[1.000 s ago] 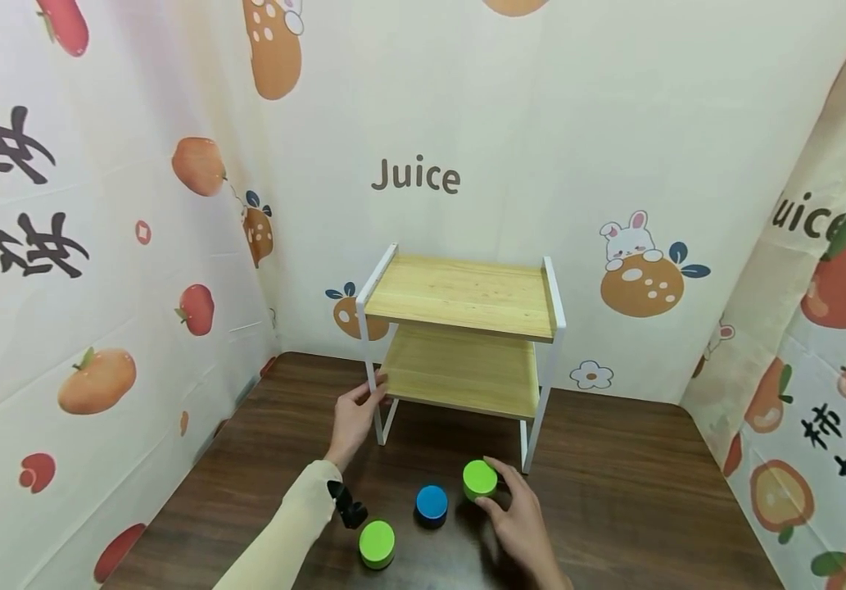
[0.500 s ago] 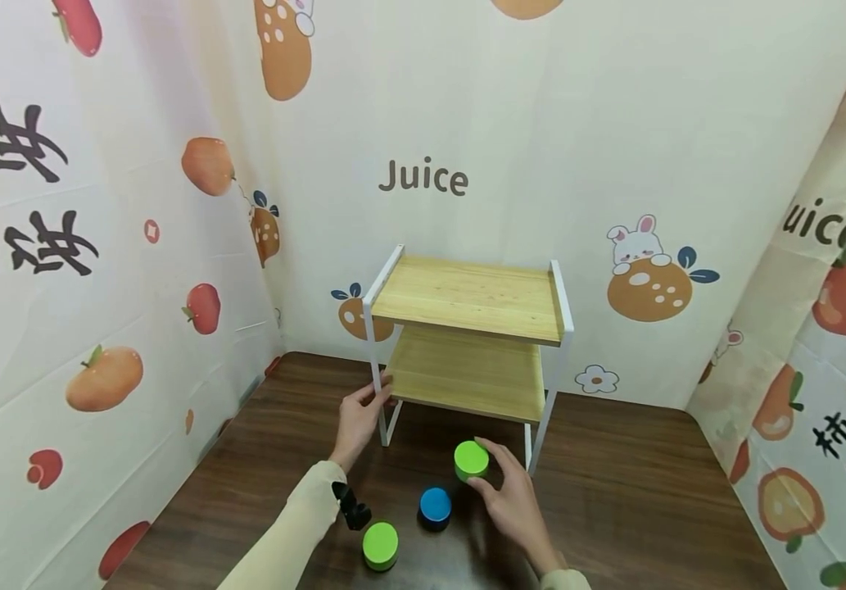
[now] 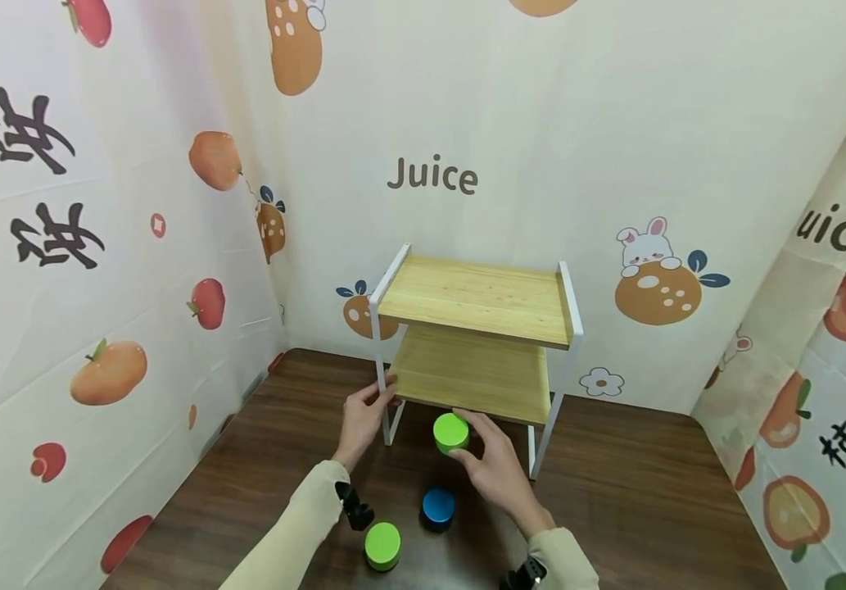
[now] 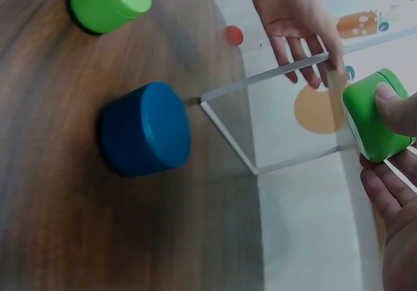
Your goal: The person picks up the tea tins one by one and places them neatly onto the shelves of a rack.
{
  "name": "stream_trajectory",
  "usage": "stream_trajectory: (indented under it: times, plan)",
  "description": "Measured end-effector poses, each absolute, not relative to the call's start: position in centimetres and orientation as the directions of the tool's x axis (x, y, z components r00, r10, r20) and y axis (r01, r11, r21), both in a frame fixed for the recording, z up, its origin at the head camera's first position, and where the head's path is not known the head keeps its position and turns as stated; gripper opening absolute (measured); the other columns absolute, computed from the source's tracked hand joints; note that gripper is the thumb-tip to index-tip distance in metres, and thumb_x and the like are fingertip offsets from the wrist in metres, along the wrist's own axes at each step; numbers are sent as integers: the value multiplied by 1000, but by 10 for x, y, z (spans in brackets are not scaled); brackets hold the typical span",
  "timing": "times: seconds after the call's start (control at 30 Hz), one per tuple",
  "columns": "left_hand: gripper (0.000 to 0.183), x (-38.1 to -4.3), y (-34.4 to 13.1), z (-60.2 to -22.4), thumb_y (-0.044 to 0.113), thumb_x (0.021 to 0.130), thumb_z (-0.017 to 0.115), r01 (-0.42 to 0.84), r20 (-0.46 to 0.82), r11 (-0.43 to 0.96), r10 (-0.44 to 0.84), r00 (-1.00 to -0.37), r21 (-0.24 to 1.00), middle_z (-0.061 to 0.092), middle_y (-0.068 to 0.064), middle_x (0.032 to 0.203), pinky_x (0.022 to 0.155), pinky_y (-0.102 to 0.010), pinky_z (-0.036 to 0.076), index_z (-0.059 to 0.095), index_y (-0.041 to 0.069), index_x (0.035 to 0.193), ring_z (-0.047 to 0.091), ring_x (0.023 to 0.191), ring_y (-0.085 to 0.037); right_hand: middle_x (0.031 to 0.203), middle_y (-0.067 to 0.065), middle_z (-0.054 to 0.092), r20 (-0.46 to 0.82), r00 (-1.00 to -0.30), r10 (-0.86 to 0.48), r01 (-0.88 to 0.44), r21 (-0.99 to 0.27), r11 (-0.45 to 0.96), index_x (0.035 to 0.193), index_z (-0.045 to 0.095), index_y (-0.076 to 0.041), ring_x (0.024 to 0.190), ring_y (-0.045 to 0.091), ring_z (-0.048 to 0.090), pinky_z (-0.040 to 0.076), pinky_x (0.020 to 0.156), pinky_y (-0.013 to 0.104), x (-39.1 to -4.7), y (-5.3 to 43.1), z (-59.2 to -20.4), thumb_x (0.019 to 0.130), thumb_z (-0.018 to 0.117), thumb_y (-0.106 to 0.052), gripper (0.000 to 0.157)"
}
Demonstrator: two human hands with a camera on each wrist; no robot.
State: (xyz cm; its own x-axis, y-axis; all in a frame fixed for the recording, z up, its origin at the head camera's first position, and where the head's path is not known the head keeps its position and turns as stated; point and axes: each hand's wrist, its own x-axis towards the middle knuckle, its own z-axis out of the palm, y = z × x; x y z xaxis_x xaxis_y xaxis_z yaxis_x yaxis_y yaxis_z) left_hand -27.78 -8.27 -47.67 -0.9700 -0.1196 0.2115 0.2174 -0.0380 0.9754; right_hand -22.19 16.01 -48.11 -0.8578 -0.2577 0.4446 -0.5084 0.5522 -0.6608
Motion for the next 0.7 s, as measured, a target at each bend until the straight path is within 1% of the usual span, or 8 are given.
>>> stream_trajectory:
  times: [0.1, 0.2, 0.4, 0.47, 0.53, 0.63, 0.67, 0.7]
  plan:
    - [27, -278, -82, -477, 13, 93, 66, 223, 217, -29, -128, -968, 974, 68, -16, 117, 85, -43, 55, 70, 1, 117, 73, 83, -27, 132, -2, 58, 442, -855, -273, -515, -650, 559, 136, 55, -16, 116, 19, 59, 50, 91, 45, -227, 154, -472, 81, 79, -12, 61]
    - [27, -278, -82, -477, 14, 93, 66, 219, 215, -16, -134, -967, 976, 70, -15, 115, 82, -38, 56, 70, 2, 118, 73, 84, -29, 131, -3, 59, 428, -856, -289, -514, -659, 549, 137, 55, -16, 115, 17, 59, 51, 91, 44, -231, 148, -461, 82, 78, -12, 59]
    - [29, -276, -82, -476, 16, 93, 66, 221, 219, -6, -127, -968, 975, 69, -16, 116, 86, -48, 54, 70, 3, 119, 73, 81, -22, 132, -1, 58, 467, -816, -341, -578, -639, 508, 138, 53, -15, 119, 20, 57, 48, 95, 49, -242, 133, -439, 85, 76, -15, 58]
    - [29, -276, -82, -476, 16, 94, 66, 219, 216, -7, -122, -969, 976, 69, -16, 116, 87, -49, 53, 69, 3, 119, 73, 81, -22, 132, 0, 58, 482, -802, -353, -597, -631, 495, 138, 53, -15, 119, 21, 57, 48, 95, 49, -246, 129, -430, 85, 76, -16, 58]
    - [29, -277, -83, -477, 15, 94, 65, 210, 206, -19, -111, -972, 978, 69, -16, 117, 85, -46, 55, 69, 3, 120, 73, 83, -23, 132, 0, 58, 495, -790, -362, -613, -620, 489, 138, 53, -14, 119, 20, 57, 49, 95, 48, -250, 124, -423, 85, 75, -16, 58]
    - [28, -285, -83, -490, 18, 94, 65, 222, 216, -47, -117, -969, 974, 70, -14, 113, 78, -33, 57, 70, 8, 120, 73, 84, -28, 132, -1, 58, 512, -777, -366, -629, -609, 482, 138, 54, -14, 119, 18, 57, 49, 96, 45, -255, 117, -414, 84, 76, -16, 58]
    - [29, -285, -83, -490, 18, 95, 65, 217, 210, -51, -111, -971, 975, 70, -14, 113, 77, -31, 57, 69, 8, 121, 72, 86, -30, 132, -1, 58, 521, -770, -369, -638, -607, 473, 138, 54, -14, 119, 17, 57, 49, 96, 45, -256, 115, -411, 84, 76, -16, 58]
    - [29, -284, -83, -490, 19, 95, 65, 219, 213, -47, -109, -971, 975, 71, -14, 112, 76, -29, 57, 69, 8, 121, 72, 86, -30, 132, -1, 58, 525, -766, -371, -643, -606, 468, 138, 54, -15, 119, 16, 57, 49, 96, 44, -257, 113, -408, 84, 76, -16, 58]
